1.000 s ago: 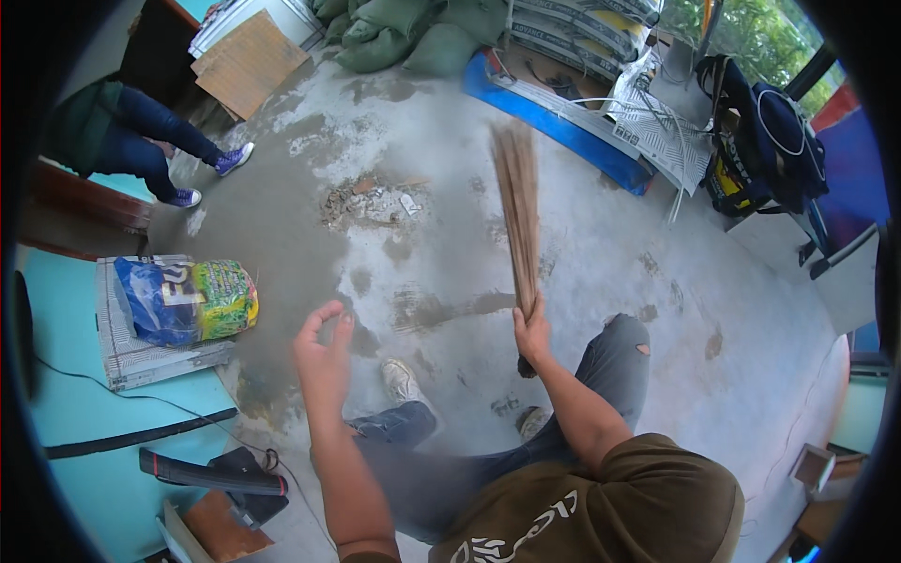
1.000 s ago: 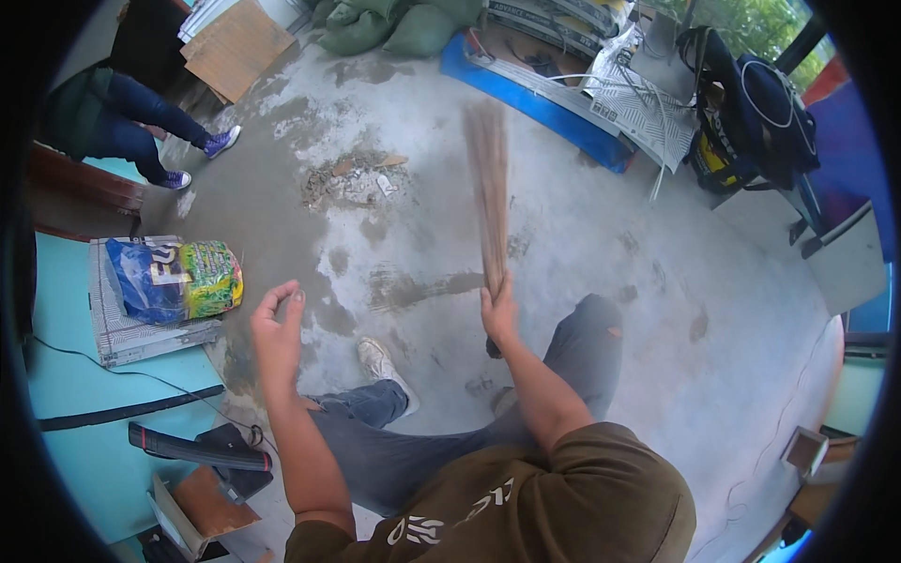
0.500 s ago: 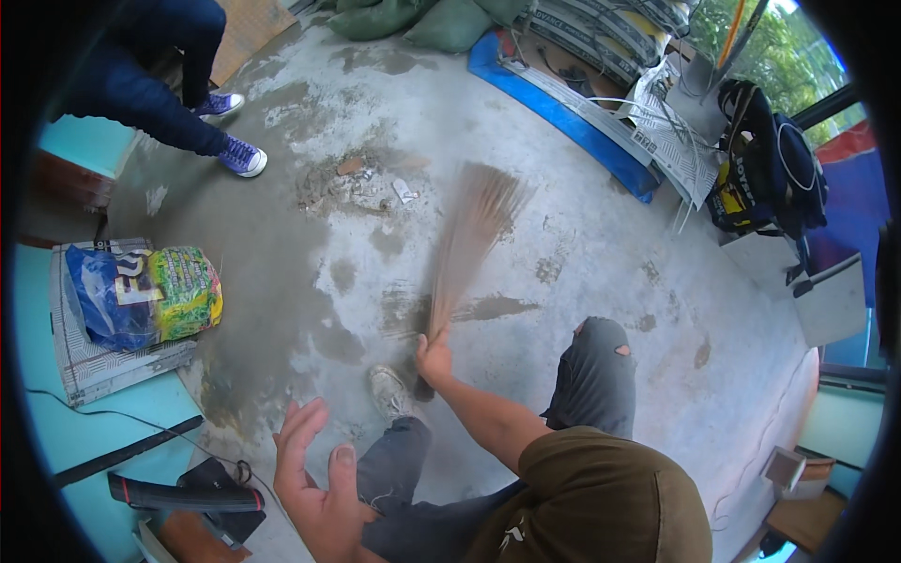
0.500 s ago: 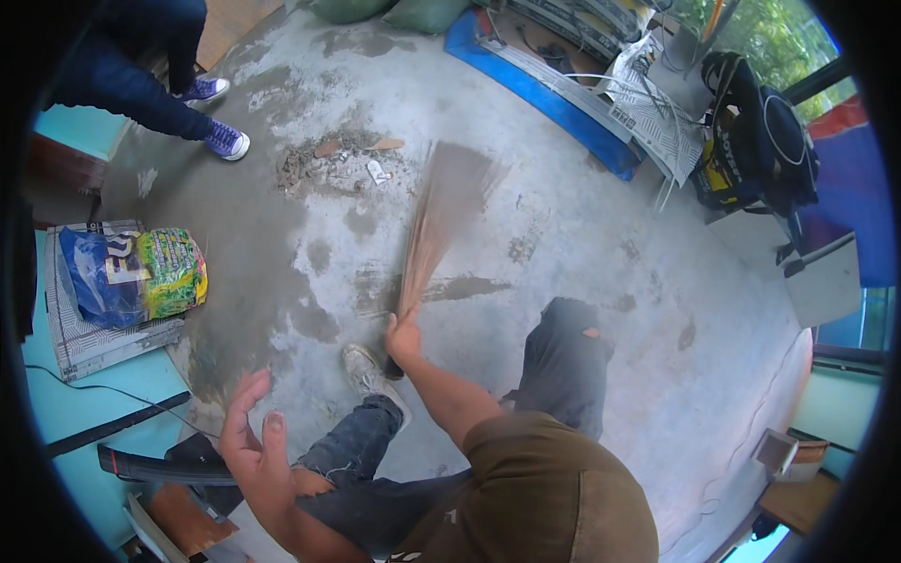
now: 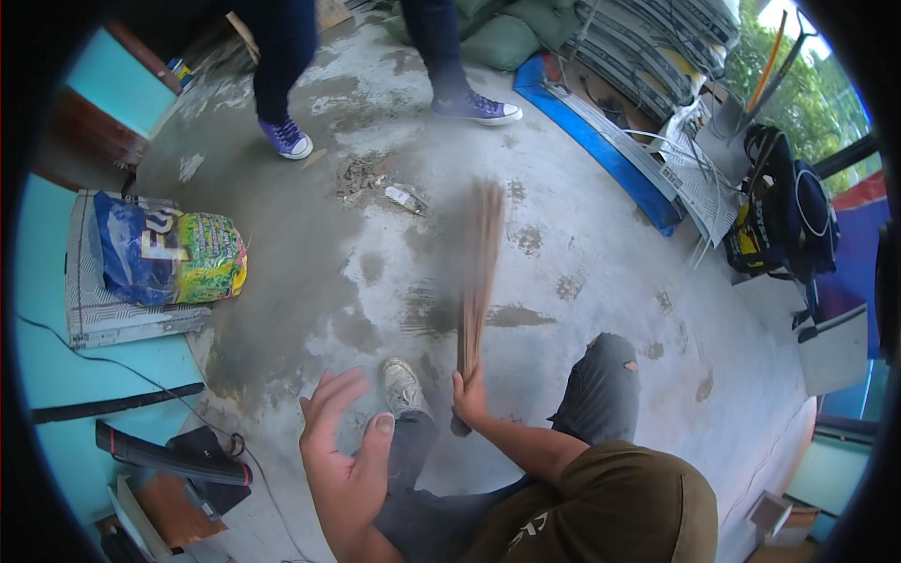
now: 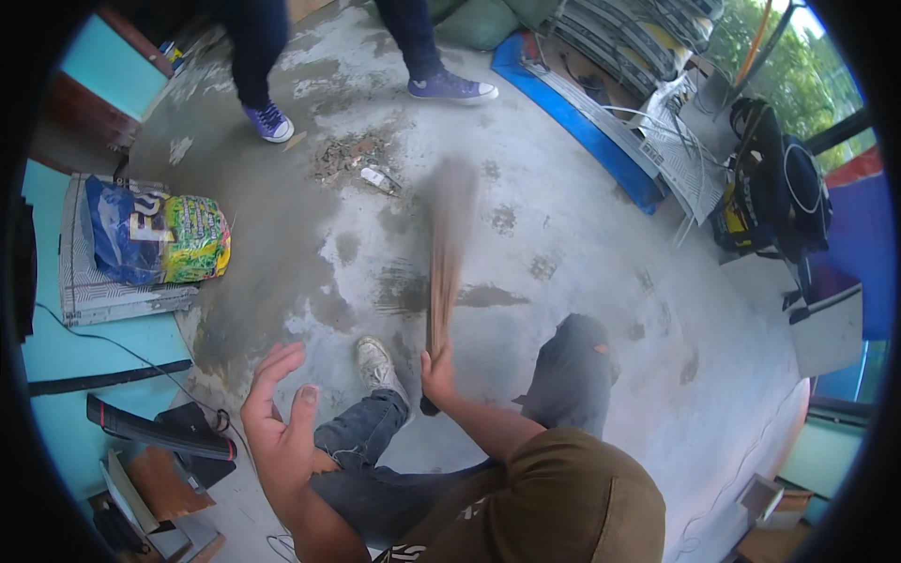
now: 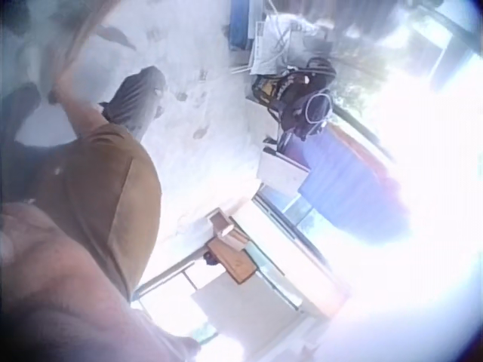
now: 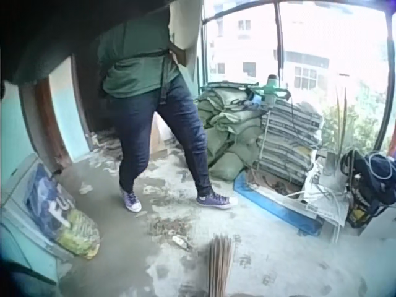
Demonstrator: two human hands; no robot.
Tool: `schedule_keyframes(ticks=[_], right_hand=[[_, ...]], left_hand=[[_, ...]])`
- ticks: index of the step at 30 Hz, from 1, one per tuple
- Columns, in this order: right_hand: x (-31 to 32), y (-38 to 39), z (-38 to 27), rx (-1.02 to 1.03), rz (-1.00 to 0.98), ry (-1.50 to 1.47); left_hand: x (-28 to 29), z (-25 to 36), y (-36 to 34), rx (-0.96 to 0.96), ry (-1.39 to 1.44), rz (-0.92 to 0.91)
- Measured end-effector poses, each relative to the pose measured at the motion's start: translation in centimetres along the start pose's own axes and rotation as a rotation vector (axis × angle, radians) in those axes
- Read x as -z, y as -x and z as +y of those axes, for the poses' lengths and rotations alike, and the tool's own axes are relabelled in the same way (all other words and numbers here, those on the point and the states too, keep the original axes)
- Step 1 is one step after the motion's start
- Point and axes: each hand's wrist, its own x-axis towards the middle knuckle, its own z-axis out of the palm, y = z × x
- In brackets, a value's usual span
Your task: The person sweeps debris from a concrete floor, places and aligns a floor tile into a square cutout, and applies fresh concrete around the tile using a trowel.
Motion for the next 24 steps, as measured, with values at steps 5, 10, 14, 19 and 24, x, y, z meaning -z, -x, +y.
schedule_keyframes(ticks=[5, 10, 14, 19, 24], right_hand=[[-1.7, 3.6, 1.7, -0.246, -0.233, 0.279], [-4.9, -1.1, -2.6, -0.016, -0.213, 0.218], [-3.9, -11.4, -6.1, 0.253, -0.050, 0.121], [-3.0, -8.7, -11.8, 0.309, -0.053, 0.032], [0.3, -7.1, -7.0, 0.286, 0.073, 0.015]], left_hand=[[0.7, -0.4, 0.6, -0.016, 0.039, -0.017], [1.3, -0.5, 0.9, -0.007, 0.022, -0.002], [0.1, 0.0, 0.3, -0.033, 0.075, -0.047], [1.5, -0.6, 0.6, -0.014, 0.005, -0.010], [1.6, -0.1, 0.1, -0.015, 0.019, -0.022]])
